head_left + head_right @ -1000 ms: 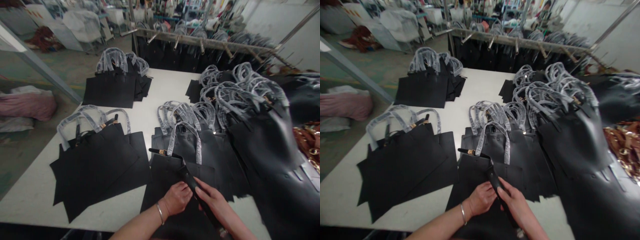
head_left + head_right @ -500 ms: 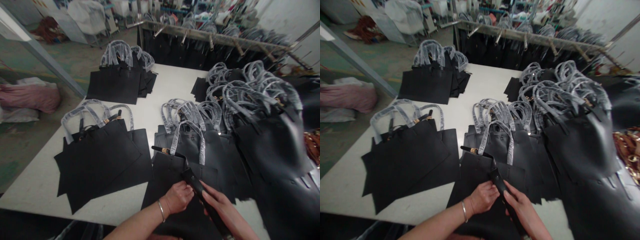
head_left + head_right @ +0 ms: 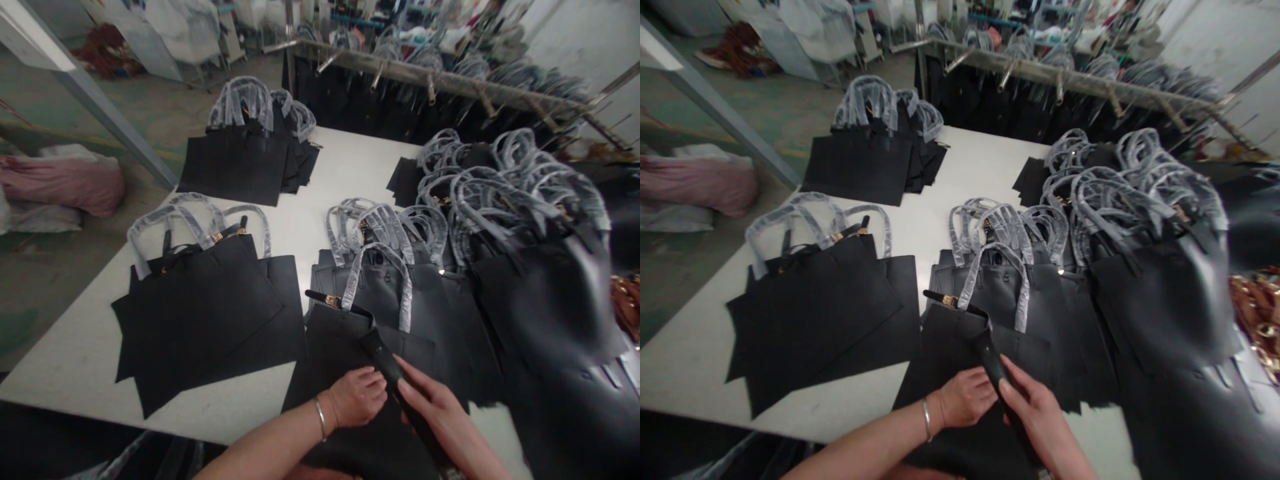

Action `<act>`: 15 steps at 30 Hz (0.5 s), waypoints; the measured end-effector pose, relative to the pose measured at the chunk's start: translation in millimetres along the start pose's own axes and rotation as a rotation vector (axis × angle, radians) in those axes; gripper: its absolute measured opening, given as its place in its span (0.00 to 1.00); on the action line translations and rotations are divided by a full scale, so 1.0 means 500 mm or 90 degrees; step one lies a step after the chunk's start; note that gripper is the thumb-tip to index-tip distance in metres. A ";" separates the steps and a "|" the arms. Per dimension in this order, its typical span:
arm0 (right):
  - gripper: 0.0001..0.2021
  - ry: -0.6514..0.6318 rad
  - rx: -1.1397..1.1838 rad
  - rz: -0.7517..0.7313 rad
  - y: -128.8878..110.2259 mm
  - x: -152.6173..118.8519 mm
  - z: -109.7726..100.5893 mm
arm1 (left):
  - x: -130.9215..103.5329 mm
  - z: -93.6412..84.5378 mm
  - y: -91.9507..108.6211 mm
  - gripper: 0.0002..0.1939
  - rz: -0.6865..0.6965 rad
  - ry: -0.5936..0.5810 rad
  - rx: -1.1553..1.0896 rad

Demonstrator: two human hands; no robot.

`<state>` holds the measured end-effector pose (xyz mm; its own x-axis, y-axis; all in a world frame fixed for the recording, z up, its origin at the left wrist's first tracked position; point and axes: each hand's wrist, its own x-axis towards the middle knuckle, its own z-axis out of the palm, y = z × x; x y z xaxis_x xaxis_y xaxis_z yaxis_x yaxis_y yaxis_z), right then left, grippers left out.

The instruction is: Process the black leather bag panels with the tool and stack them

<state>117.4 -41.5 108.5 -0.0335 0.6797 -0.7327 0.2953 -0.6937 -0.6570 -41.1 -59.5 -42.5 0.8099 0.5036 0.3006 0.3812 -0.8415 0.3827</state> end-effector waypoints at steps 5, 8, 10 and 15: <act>0.30 -0.086 -0.087 -0.071 0.021 0.034 0.052 | 0.002 0.018 0.000 0.10 0.016 -0.082 -0.033; 0.27 -0.077 -0.126 -0.137 0.018 0.056 0.069 | 0.004 0.022 -0.001 0.12 0.030 -0.099 -0.038; 0.27 -0.068 -0.155 -0.156 0.008 0.066 0.080 | 0.003 0.022 0.000 0.13 0.029 -0.117 -0.029; 0.26 -0.047 -0.240 -0.188 -0.030 0.091 0.120 | -0.003 0.007 0.009 0.18 -0.041 -0.113 -0.006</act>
<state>54.2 -14.6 74.5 -0.2314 0.8068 -0.5436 0.5881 -0.3291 -0.7388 -39.1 -64.7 -44.4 0.8503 0.5132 0.1163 0.4316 -0.8066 0.4039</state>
